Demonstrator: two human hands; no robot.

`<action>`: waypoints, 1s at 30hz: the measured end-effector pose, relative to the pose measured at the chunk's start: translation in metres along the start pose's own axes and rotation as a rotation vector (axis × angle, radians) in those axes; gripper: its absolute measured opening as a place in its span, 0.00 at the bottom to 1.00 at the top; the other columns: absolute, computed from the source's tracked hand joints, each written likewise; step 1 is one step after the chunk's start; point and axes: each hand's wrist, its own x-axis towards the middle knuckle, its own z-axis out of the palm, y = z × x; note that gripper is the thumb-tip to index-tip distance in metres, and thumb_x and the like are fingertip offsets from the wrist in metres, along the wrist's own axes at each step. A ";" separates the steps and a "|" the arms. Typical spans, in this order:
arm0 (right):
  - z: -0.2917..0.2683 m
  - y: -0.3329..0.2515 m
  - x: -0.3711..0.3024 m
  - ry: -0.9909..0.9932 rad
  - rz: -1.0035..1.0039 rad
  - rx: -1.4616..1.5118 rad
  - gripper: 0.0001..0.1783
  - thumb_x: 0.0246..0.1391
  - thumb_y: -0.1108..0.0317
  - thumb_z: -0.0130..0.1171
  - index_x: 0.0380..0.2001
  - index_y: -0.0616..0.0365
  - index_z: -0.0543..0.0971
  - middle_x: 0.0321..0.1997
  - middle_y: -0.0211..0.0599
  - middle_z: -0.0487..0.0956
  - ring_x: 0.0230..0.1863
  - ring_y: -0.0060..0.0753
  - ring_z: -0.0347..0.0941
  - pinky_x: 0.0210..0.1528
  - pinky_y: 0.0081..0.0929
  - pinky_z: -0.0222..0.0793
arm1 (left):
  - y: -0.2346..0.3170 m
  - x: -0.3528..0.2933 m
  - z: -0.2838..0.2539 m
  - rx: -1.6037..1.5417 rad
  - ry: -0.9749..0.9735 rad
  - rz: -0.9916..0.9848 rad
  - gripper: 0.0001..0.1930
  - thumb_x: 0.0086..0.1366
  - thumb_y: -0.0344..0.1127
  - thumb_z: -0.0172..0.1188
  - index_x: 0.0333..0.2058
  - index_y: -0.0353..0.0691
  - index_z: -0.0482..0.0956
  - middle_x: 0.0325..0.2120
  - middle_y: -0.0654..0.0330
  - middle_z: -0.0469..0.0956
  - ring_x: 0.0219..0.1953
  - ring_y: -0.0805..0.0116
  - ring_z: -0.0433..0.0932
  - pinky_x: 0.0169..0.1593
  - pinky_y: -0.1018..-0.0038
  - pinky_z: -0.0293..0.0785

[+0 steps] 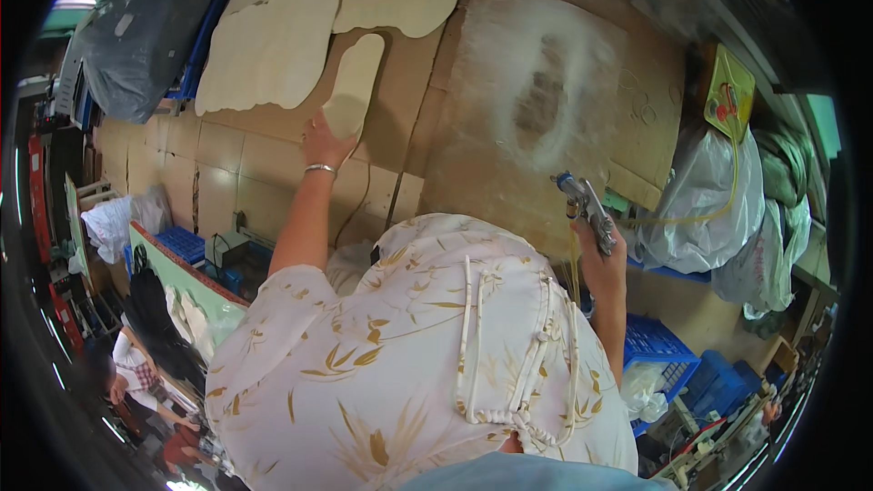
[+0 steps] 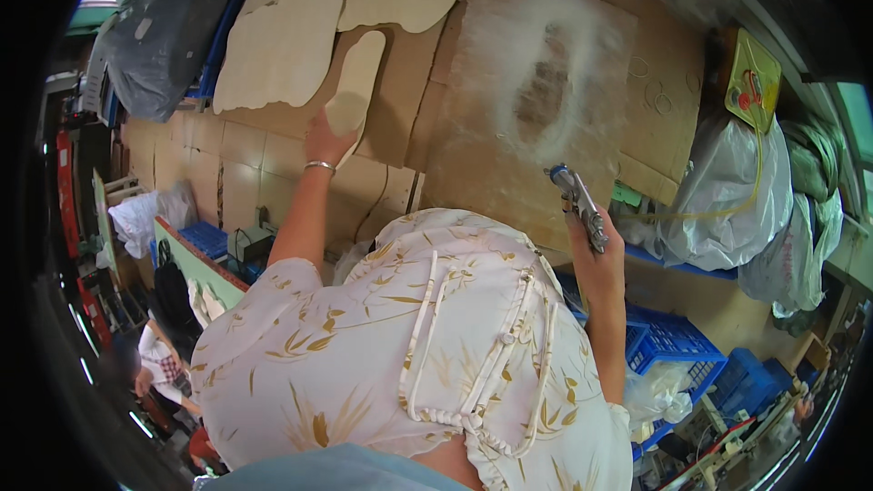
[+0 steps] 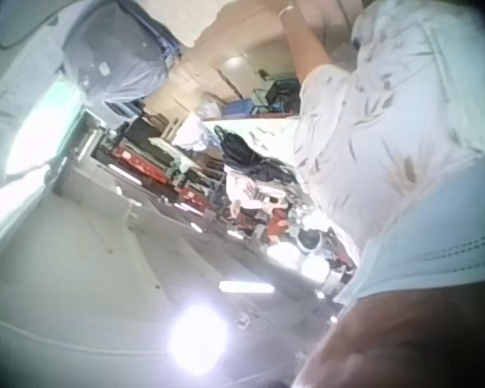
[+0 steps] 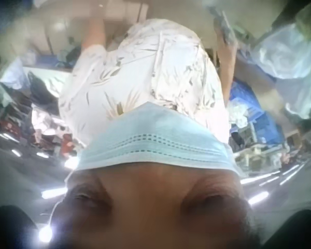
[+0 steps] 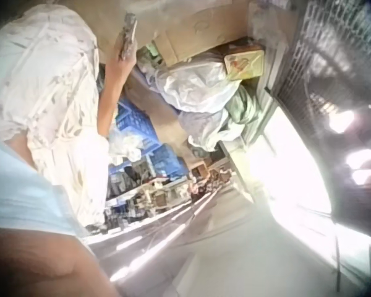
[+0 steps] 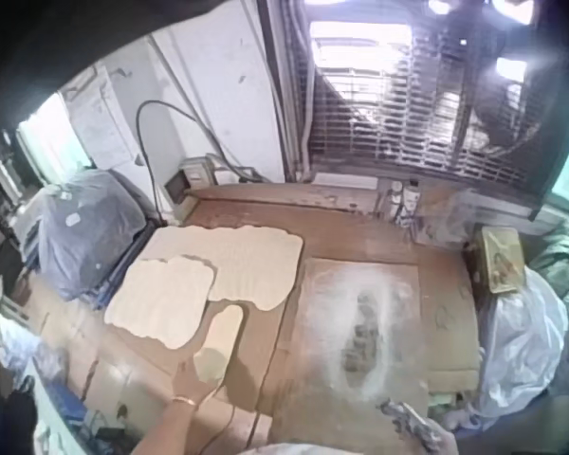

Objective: Apply adhesive to shoe insoles using a spray gun.

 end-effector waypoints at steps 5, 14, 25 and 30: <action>0.000 0.005 0.003 -0.021 -0.026 0.000 0.14 0.55 0.67 0.57 0.43 0.63 0.74 0.26 0.28 0.72 0.28 0.17 0.62 0.33 0.18 0.63 | -0.023 0.016 0.017 -0.311 0.248 0.104 0.45 0.43 0.47 0.69 0.57 0.33 0.60 0.53 0.41 0.66 0.52 0.49 0.69 0.54 0.62 0.67; -0.008 0.002 -0.001 0.007 0.065 -0.001 0.16 0.54 0.63 0.58 0.44 0.59 0.74 0.23 0.33 0.72 0.26 0.21 0.63 0.32 0.20 0.64 | 0.072 -0.033 -0.035 -1.514 -0.242 -0.182 0.23 0.59 0.23 0.52 0.55 0.34 0.64 0.47 0.54 0.72 0.48 0.63 0.74 0.49 0.68 0.75; -0.017 0.010 -0.014 0.085 0.027 0.027 0.15 0.55 0.64 0.58 0.44 0.60 0.74 0.24 0.33 0.73 0.26 0.20 0.63 0.32 0.20 0.64 | 0.272 -0.043 0.065 -1.604 -0.574 0.061 0.19 0.58 0.25 0.57 0.49 0.37 0.69 0.41 0.58 0.76 0.40 0.68 0.77 0.40 0.72 0.78; -0.019 0.016 -0.019 0.139 0.009 0.044 0.16 0.55 0.65 0.57 0.45 0.60 0.73 0.23 0.32 0.71 0.26 0.19 0.63 0.33 0.19 0.64 | 0.253 -0.047 0.155 -1.362 -0.495 -0.012 0.18 0.57 0.28 0.58 0.48 0.36 0.69 0.36 0.57 0.77 0.31 0.70 0.79 0.32 0.73 0.78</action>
